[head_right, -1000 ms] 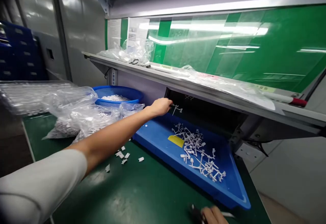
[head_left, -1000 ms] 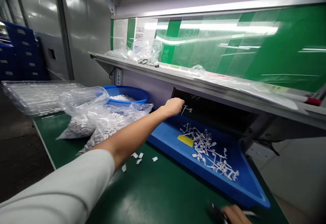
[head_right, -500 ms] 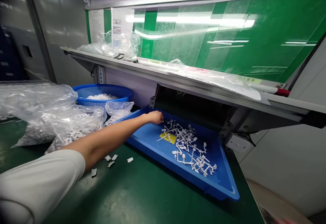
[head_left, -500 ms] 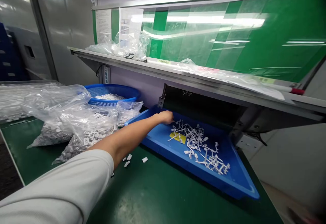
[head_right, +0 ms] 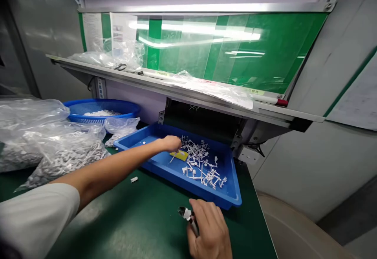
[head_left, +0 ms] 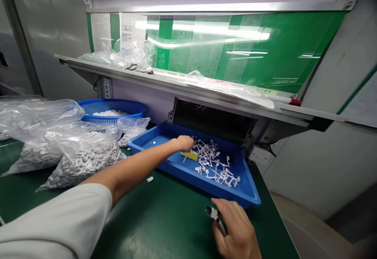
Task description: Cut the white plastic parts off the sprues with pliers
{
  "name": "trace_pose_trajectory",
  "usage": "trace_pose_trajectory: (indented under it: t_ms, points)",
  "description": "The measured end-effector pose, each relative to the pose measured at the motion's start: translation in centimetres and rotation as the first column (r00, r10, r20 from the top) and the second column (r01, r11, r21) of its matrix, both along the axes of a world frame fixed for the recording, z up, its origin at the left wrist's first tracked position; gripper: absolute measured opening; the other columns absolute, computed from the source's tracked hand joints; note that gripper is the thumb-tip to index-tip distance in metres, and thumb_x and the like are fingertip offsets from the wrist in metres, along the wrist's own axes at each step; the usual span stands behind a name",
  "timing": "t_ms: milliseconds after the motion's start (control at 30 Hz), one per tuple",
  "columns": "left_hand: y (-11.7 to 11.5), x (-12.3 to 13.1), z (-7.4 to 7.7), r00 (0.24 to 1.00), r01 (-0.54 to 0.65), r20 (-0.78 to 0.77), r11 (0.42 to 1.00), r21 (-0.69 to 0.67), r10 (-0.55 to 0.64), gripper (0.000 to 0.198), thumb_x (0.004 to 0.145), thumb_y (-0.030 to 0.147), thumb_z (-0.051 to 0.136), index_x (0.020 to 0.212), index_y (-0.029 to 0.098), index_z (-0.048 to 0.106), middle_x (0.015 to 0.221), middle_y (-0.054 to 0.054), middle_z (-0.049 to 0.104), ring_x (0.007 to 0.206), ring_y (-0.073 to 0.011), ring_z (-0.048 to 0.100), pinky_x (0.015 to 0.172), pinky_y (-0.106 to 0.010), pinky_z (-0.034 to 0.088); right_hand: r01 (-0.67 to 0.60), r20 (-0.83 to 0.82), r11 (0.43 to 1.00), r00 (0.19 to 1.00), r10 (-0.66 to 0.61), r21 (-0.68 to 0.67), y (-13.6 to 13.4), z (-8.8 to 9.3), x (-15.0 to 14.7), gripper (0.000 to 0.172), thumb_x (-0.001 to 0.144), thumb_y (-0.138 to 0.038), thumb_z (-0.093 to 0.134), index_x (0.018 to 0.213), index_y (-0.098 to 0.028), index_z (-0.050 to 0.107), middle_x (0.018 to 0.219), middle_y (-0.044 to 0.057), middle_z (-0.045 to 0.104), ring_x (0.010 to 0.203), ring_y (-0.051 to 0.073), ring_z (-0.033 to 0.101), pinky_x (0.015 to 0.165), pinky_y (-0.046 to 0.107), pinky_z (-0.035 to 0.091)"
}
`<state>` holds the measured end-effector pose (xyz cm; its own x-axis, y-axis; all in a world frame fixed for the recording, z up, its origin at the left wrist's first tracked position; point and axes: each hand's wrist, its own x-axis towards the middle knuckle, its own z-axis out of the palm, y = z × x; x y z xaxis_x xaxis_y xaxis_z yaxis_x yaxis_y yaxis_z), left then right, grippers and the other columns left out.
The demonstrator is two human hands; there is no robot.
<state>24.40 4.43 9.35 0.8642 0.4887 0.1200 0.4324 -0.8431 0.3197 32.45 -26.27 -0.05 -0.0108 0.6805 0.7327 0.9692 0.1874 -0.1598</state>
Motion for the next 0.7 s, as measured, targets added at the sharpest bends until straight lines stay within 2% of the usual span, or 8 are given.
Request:
trace_pose_trajectory:
  t_ms: [100,200,267,400,533,600,667,700]
  points:
    - [-1.4,-4.0,0.3,0.997,-0.006,0.078,0.995,-0.095,0.013,0.021,0.083,0.034,0.067,0.087,0.013,0.069,0.087,-0.007,0.068,0.09,-0.0221,0.065,0.075,-0.027,0.05,-0.079,-0.094,0.997,0.993,0.078,-0.012,-0.6,-0.2,-1.0,0.029,0.089,-0.02,0.05,0.116,-0.022,0.062,0.104,0.009,0.067,0.095,0.026,0.064,0.079,0.038,0.054]
    - [-5.7,-8.3,-0.8,0.964,0.112,0.266,0.91,-0.399,-0.002,0.036,0.093,0.047,0.049,0.099,0.015,0.064,0.087,-0.005,0.068,0.075,-0.015,0.066,0.061,-0.021,0.05,0.048,-0.386,0.993,0.918,-0.085,-0.104,-0.3,0.8,-2.5,0.032,0.093,-0.037,0.051,0.12,-0.024,0.062,0.104,0.007,0.068,0.092,0.023,0.066,0.073,0.031,0.055]
    - [-9.1,-10.3,-1.9,0.916,0.267,0.401,0.742,-0.615,0.002,0.04,0.089,0.053,0.053,0.095,0.014,0.063,0.084,-0.004,0.067,0.068,-0.0129,0.065,0.055,-0.019,0.049,0.057,-0.556,0.977,0.815,-0.166,-0.207,0.2,2.1,-4.1,0.044,0.092,-0.046,0.054,0.131,-0.026,0.055,0.104,0.005,0.068,0.088,0.022,0.066,0.069,0.027,0.055]
    - [-14.1,-12.6,-3.1,0.889,0.405,0.457,0.405,-0.82,0.035,0.042,0.077,0.054,0.07,0.084,0.013,0.063,0.073,-0.003,0.064,0.059,-0.01,0.061,0.052,-0.019,0.047,-0.089,-0.664,0.974,0.745,-0.073,-0.207,1.2,4.5,-7.5,0.047,0.087,-0.051,0.06,0.124,-0.023,0.061,0.11,0.006,0.067,0.094,0.022,0.064,0.079,0.028,0.052]
    - [-16.5,-14.1,-4.1,0.838,0.469,0.48,0.108,-0.877,0.26,0.045,0.065,0.041,0.084,0.097,0.014,0.067,0.085,-0.005,0.066,0.069,-0.0093,0.062,0.063,-0.021,0.05,0.105,-0.733,0.982,0.653,-0.188,-0.158,1.0,4.8,-9.6,0.044,0.085,-0.055,0.059,0.11,-0.019,0.067,0.099,0.006,0.07,0.084,0.022,0.063,0.072,0.028,0.049]
    - [-17.6,-14.9,-5.0,0.803,0.473,0.485,0.125,-0.872,0.347,0.051,0.06,0.035,0.088,0.101,0.014,0.067,0.089,-0.005,0.065,0.073,-0.0112,0.062,0.064,-0.024,0.051,0.152,-0.742,0.976,0.634,-0.216,-0.154,0.6,4.4,-10.3,0.045,0.085,-0.054,0.059,0.112,-0.02,0.066,0.103,0.006,0.069,0.089,0.022,0.063,0.074,0.028,0.048]
    - [-18.7,-15.8,-5.8,0.786,0.431,0.511,0.284,-0.856,0.348,0.048,0.063,0.036,0.084,0.101,0.013,0.067,0.083,-0.005,0.065,0.071,-0.014,0.061,0.059,-0.025,0.05,0.158,-0.749,0.974,0.623,-0.226,-0.162,0.1,4.1,-11.1,0.044,0.085,-0.054,0.059,0.112,-0.02,0.067,0.103,0.005,0.069,0.091,0.023,0.062,0.075,0.028,0.047]
    - [-19.1,-16.3,-6.0,0.777,0.405,0.542,0.404,-0.82,0.321,0.042,0.068,0.037,0.08,0.1,0.013,0.067,0.08,-0.004,0.064,0.07,-0.0148,0.061,0.058,-0.025,0.049,0.152,-0.75,0.974,0.621,-0.227,-0.169,-0.1,4.0,-11.6,0.044,0.084,-0.054,0.059,0.111,-0.02,0.067,0.102,0.005,0.069,0.09,0.023,0.062,0.074,0.028,0.047]
